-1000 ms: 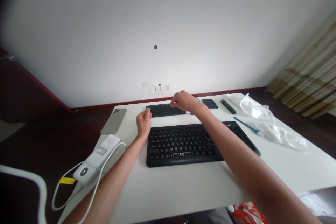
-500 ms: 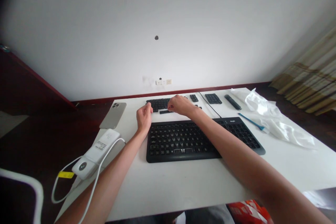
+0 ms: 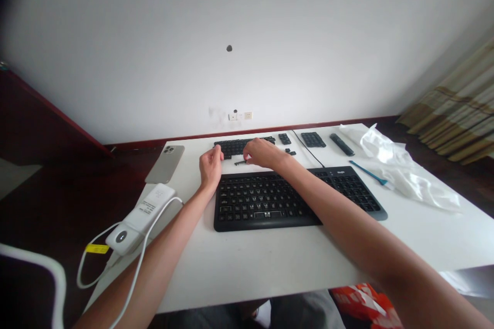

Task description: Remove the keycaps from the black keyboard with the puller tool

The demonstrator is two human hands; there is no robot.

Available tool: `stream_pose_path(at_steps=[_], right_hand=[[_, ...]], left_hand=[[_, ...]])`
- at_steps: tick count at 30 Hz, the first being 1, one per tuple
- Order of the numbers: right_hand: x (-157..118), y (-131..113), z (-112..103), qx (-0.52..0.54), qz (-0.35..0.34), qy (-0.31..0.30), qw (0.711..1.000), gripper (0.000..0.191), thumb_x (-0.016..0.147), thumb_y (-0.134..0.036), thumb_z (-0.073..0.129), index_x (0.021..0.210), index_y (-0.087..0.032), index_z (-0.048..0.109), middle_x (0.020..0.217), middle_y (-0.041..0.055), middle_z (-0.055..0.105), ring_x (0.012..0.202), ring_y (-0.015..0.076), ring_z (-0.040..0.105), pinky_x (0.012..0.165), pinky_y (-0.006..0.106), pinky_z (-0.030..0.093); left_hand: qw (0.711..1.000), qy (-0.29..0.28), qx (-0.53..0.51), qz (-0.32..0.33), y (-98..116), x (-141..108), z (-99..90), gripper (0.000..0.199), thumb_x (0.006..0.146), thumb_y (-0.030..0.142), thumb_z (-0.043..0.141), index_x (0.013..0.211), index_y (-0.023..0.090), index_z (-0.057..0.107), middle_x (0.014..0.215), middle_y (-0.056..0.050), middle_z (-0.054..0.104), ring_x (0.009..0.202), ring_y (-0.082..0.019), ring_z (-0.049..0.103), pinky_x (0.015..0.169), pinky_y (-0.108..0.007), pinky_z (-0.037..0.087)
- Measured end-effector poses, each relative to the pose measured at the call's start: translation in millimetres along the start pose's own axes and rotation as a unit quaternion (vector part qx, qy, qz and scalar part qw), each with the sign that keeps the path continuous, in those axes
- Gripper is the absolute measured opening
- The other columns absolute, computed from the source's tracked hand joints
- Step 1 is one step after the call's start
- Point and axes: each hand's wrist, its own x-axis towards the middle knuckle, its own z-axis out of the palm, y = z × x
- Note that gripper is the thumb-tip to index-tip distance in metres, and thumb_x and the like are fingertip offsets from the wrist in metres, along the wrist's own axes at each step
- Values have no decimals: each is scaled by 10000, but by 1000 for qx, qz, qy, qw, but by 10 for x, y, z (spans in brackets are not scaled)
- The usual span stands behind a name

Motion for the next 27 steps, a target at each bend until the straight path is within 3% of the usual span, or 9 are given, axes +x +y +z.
stream_pose_path(at_steps=[10, 18, 23, 27], right_hand=[[-34, -44, -67, 47, -21, -33, 998, 136, 746, -102, 826, 760, -229, 780, 814, 16, 773, 771, 204, 697, 681, 299, 462], [-62, -121, -223, 51, -7, -123, 991, 205, 789, -61, 708, 890, -207, 810, 899, 21, 798, 834, 185, 717, 749, 275, 485], [-113, -153, -293, 41, -1, -118, 992, 298, 783, -20, 670, 996, -193, 786, 936, 31, 788, 849, 188, 713, 733, 282, 492], [-192, -174, -501, 26, 14, -106, 994, 273, 799, -36, 655, 986, -189, 781, 925, 28, 788, 847, 187, 719, 736, 292, 505]], left_hand=[[1000, 3, -4, 13, -25, 11, 15, 505, 990, 497, 493, 575, 210, 475, 559, 14, 493, 567, -137, 446, 601, -281, 336], [1000, 4, 17, 17, -18, 1, 1, 511, 990, 505, 482, 573, 209, 470, 537, 23, 446, 561, -136, 435, 595, -278, 327], [1000, 7, 15, 14, -21, 4, 2, 502, 983, 505, 492, 576, 210, 471, 544, 22, 459, 567, -138, 447, 599, -277, 337], [1000, 6, 12, 19, -21, 5, 6, 499, 990, 489, 489, 577, 210, 476, 549, 21, 467, 578, -142, 460, 614, -278, 352]])
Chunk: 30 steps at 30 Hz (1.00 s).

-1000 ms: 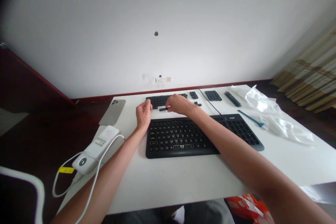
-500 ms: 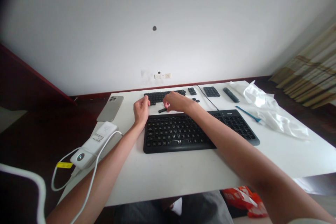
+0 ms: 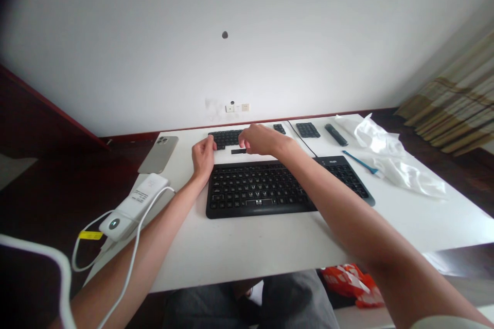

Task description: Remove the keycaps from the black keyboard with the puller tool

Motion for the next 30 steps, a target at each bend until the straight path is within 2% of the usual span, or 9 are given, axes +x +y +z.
stream_pose_path(at_steps=[4, 6, 8, 12, 15, 17, 20, 30], right_hand=[[-273, -131, -202, 52, -1, -63, 997, 204, 808, -117, 709, 964, -218, 795, 912, 9, 801, 816, 182, 737, 719, 288, 532], [-465, -222, -199, 99, -30, -87, 991, 204, 834, -149, 710, 997, -232, 800, 907, 0, 805, 822, 176, 747, 738, 279, 553], [-676, -295, -99, 146, -46, -92, 984, 192, 863, -175, 706, 1010, -246, 805, 903, -7, 807, 833, 168, 752, 749, 265, 569], [-1068, -333, 273, 152, -24, -9, 988, 218, 932, -210, 658, 1075, -274, 810, 1036, 7, 809, 922, 182, 757, 812, 279, 585], [-1260, -336, 521, 147, -3, 55, 988, 237, 972, -234, 618, 1112, -268, 805, 1106, 24, 801, 940, 192, 763, 816, 284, 594], [-1329, -365, 623, 141, 8, 85, 986, 247, 984, -234, 606, 1130, -269, 803, 1126, 25, 799, 959, 201, 765, 828, 291, 596], [-1364, -426, 701, 141, 8, 97, 985, 243, 996, -228, 604, 1123, -276, 806, 1129, 15, 801, 997, 208, 763, 880, 303, 592], [-1365, -438, 812, 116, -10, 127, 985, 240, 1006, -211, 597, 1118, -261, 803, 1130, 28, 794, 1023, 208, 754, 930, 314, 589]], left_hand=[[1000, -6, 6, 1, -15, 2, 6, 504, 997, 482, 475, 572, 211, 477, 548, 18, 468, 588, -150, 472, 621, -286, 353], [1000, -20, 12, 2, -21, 1, 7, 501, 998, 480, 470, 576, 210, 490, 560, 13, 496, 597, -153, 490, 632, -289, 359], [999, -37, 16, 9, -22, -2, 7, 492, 999, 469, 461, 582, 211, 496, 568, 11, 517, 595, -153, 499, 640, -291, 364], [998, -56, 17, 10, -20, -14, 7, 474, 999, 451, 451, 590, 213, 483, 557, 17, 507, 560, -145, 481, 611, -292, 343], [998, -59, 21, -5, -30, -18, 8, 472, 996, 458, 458, 594, 214, 489, 548, 17, 501, 540, -143, 470, 589, -293, 327], [998, -60, 22, -5, -40, -18, 9, 476, 995, 465, 466, 592, 213, 500, 551, 13, 513, 541, -143, 474, 598, -294, 334], [998, -62, 20, -2, -51, -13, 7, 486, 993, 486, 476, 594, 212, 521, 558, 8, 531, 549, -146, 479, 612, -296, 340], [998, -63, 28, -2, -23, -24, -7, 500, 997, 503, 468, 590, 214, 509, 533, 14, 504, 519, -147, 460, 579, -298, 316]])
